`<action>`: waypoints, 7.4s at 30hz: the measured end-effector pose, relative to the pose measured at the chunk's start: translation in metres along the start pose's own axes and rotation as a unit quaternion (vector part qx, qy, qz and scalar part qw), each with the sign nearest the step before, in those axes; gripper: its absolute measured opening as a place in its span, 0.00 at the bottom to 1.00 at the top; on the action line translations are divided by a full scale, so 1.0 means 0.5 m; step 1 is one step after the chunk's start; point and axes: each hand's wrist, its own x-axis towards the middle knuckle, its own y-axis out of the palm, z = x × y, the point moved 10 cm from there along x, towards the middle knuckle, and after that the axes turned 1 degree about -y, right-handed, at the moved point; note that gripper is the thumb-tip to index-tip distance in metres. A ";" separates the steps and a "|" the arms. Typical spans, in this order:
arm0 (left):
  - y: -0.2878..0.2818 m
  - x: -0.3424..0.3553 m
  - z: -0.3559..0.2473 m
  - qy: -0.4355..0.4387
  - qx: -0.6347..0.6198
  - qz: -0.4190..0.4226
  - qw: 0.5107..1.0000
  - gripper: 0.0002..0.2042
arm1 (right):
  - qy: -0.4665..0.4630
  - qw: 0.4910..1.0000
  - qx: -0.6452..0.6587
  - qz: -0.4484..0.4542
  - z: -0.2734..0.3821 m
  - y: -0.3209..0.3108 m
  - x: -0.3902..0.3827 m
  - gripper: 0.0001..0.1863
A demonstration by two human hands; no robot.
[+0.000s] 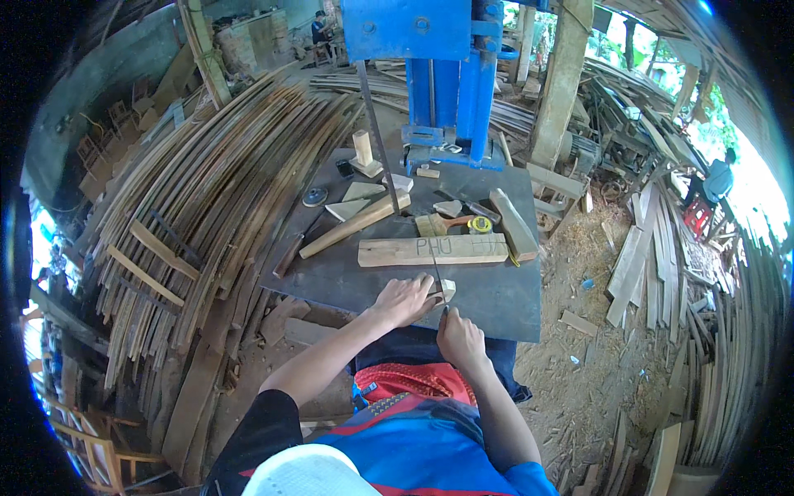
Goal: Sawing a small block of wood with a hand saw at a workbench.
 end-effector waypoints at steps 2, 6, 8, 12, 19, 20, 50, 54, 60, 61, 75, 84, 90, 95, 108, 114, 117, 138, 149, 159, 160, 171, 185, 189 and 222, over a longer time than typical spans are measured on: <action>-0.001 0.006 0.002 -0.001 0.007 -0.003 1.000 0.18 | -0.007 1.000 -0.006 -0.004 -0.009 0.003 0.007 0.15; 0.002 0.002 0.002 0.001 0.011 -0.011 1.000 0.18 | -0.023 1.000 -0.005 -0.007 -0.006 0.006 0.004 0.15; 0.000 -0.001 -0.001 0.004 0.014 -0.016 1.000 0.19 | -0.025 1.000 -0.004 -0.009 -0.007 0.011 0.004 0.16; 0.000 0.000 -0.002 0.004 0.014 -0.005 1.000 0.20 | -0.026 1.000 0.001 -0.016 -0.008 0.011 0.006 0.16; 0.009 0.003 0.000 0.013 0.032 0.009 0.999 0.23 | -0.019 0.999 0.004 -0.036 -0.020 0.014 0.005 0.15; 0.005 -0.002 0.002 0.014 0.032 0.001 0.999 0.24 | -0.030 0.999 0.004 -0.036 -0.015 0.022 0.007 0.15; 0.003 0.004 0.004 -0.030 0.006 0.032 0.999 0.20 | -0.039 0.997 0.031 -0.051 -0.012 0.021 0.007 0.16; 0.009 0.008 -0.001 -0.021 0.006 0.032 0.999 0.19 | -0.030 0.998 0.029 -0.047 -0.020 0.021 0.006 0.16; 0.011 0.006 0.002 -0.021 0.000 0.031 0.999 0.19 | -0.032 0.997 0.041 -0.062 -0.027 0.029 0.009 0.15; 0.010 0.007 0.003 -0.022 -0.002 0.030 0.999 0.19 | -0.037 0.997 0.031 -0.064 -0.025 0.028 0.010 0.15; 0.016 0.008 0.007 -0.020 -0.001 0.028 0.999 0.17 | -0.038 0.996 0.033 -0.067 -0.022 0.025 0.007 0.16; 0.012 0.008 0.003 -0.007 0.014 0.010 1.000 0.17 | -0.040 0.996 0.031 -0.073 -0.018 0.021 0.005 0.17; 0.008 0.009 0.001 -0.019 -0.008 0.016 1.000 0.17 | -0.036 0.997 0.030 -0.061 -0.022 0.026 0.007 0.16; 0.010 0.008 0.005 -0.023 0.000 0.010 1.000 0.17 | -0.029 0.997 0.042 -0.053 -0.026 0.032 0.008 0.15; 0.015 0.011 0.006 -0.013 0.012 0.032 0.999 0.16 | -0.042 0.997 0.031 -0.062 -0.019 0.024 0.005 0.15; 0.003 0.011 0.003 -0.014 0.017 0.012 1.000 0.15 | -0.035 0.997 0.032 -0.057 -0.019 0.022 0.005 0.15; 0.006 0.013 0.002 -0.012 0.019 0.010 1.000 0.15 | -0.035 0.997 0.040 -0.055 -0.023 0.025 0.006 0.14; 0.012 -0.001 -0.021 -0.006 0.076 -0.058 0.995 0.14 | -0.039 0.999 0.009 0.001 -0.020 -0.019 -0.029 0.16; 0.004 0.017 -0.016 -0.026 0.048 -0.017 0.998 0.16 | -0.013 1.000 -0.002 -0.024 -0.024 -0.002 -0.012 0.16; 0.018 0.035 0.030 0.002 0.059 0.008 0.998 0.17 | 0.015 0.999 -0.011 0.029 -0.025 -0.023 -0.098 0.11; 0.012 0.034 0.016 -0.002 0.057 0.014 0.998 0.16 | 0.010 1.000 -0.008 0.028 -0.026 -0.029 -0.101 0.11; 0.011 0.026 -0.018 -0.017 0.069 0.036 0.997 0.16 | -0.042 0.998 -0.006 0.036 -0.016 0.005 0.016 0.12; 0.003 0.028 -0.046 0.025 0.045 -0.006 0.999 0.16 | -0.016 1.000 0.023 0.004 -0.041 -0.015 0.014 0.15; 0.002 0.035 0.012 -0.053 0.054 0.035 0.997 0.18 | -0.036 0.999 0.007 0.009 -0.009 -0.001 0.055 0.13; 0.010 0.041 -0.024 -0.014 0.038 -0.001 0.999 0.12 | -0.022 0.998 0.016 -0.048 -0.055 0.003 -0.055 0.15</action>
